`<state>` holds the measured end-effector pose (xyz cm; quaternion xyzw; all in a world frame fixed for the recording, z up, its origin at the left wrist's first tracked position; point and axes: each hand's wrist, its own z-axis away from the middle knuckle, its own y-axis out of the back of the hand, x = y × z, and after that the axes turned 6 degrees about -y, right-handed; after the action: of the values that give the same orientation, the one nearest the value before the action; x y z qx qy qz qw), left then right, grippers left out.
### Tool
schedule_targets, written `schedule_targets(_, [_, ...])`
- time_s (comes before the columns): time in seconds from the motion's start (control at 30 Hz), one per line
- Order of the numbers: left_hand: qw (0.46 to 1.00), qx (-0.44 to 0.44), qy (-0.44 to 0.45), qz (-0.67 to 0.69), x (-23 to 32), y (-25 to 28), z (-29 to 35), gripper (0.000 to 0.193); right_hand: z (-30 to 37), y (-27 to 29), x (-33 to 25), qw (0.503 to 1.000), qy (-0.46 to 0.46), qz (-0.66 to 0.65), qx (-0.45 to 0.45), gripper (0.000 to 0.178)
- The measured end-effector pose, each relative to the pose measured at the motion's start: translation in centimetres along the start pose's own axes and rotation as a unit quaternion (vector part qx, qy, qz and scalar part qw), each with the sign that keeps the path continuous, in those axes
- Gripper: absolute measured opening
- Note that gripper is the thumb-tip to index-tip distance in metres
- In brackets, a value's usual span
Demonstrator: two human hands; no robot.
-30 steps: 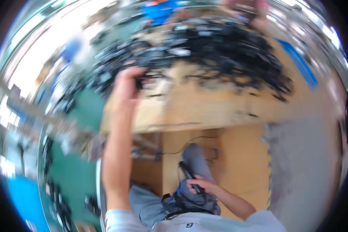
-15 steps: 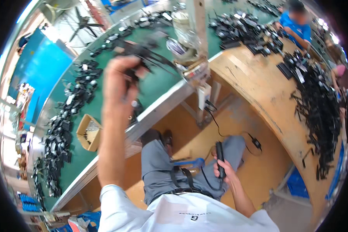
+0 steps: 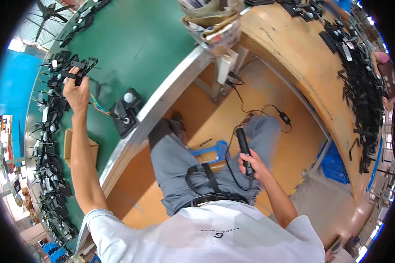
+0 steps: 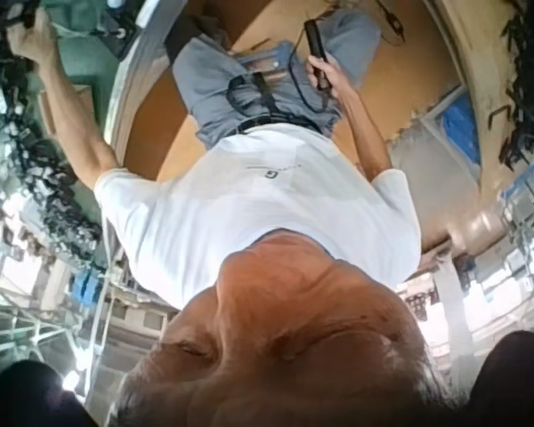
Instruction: The person attaches screws to a small black electronic module using an electric screwdriver.
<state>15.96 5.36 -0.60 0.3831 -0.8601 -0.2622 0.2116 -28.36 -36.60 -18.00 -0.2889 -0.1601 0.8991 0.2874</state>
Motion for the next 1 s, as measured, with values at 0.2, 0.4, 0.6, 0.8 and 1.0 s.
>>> schedule_targets(0.2, [0.998, -0.061, -0.027, -0.003, -3.5, 0.4, 0.4, 0.036, -0.7, -0.7, -1.2, 1.0, 0.007, -0.001, 0.008, 0.031])
schedule_targets(0.4, [0.976, -0.193, 0.096, 0.003, -9.8, 5.5, 1.0, 0.045, -1.0, -0.8, -0.5, 1.0, 0.009, -0.009, 0.009, 0.031])
schedule_targets(0.6, [0.963, -0.261, 0.062, -0.02, -5.7, 4.1, 4.0, 0.066, 0.1, 0.0, 0.2, 0.998, 0.042, -0.004, 0.038, 0.027])
schedule_targets(0.8, [0.899, -0.389, 0.039, -0.198, -8.8, 9.7, 5.3, 0.07, -1.1, -2.0, 0.7, 0.994, 0.105, 0.017, -0.022, 0.033])
schedule_targets(1.0, [0.892, -0.394, 0.006, -0.223, 6.3, 12.1, 1.1, 0.045, 1.2, -1.4, 3.7, 0.986, 0.16, -0.039, -0.037, 0.034])
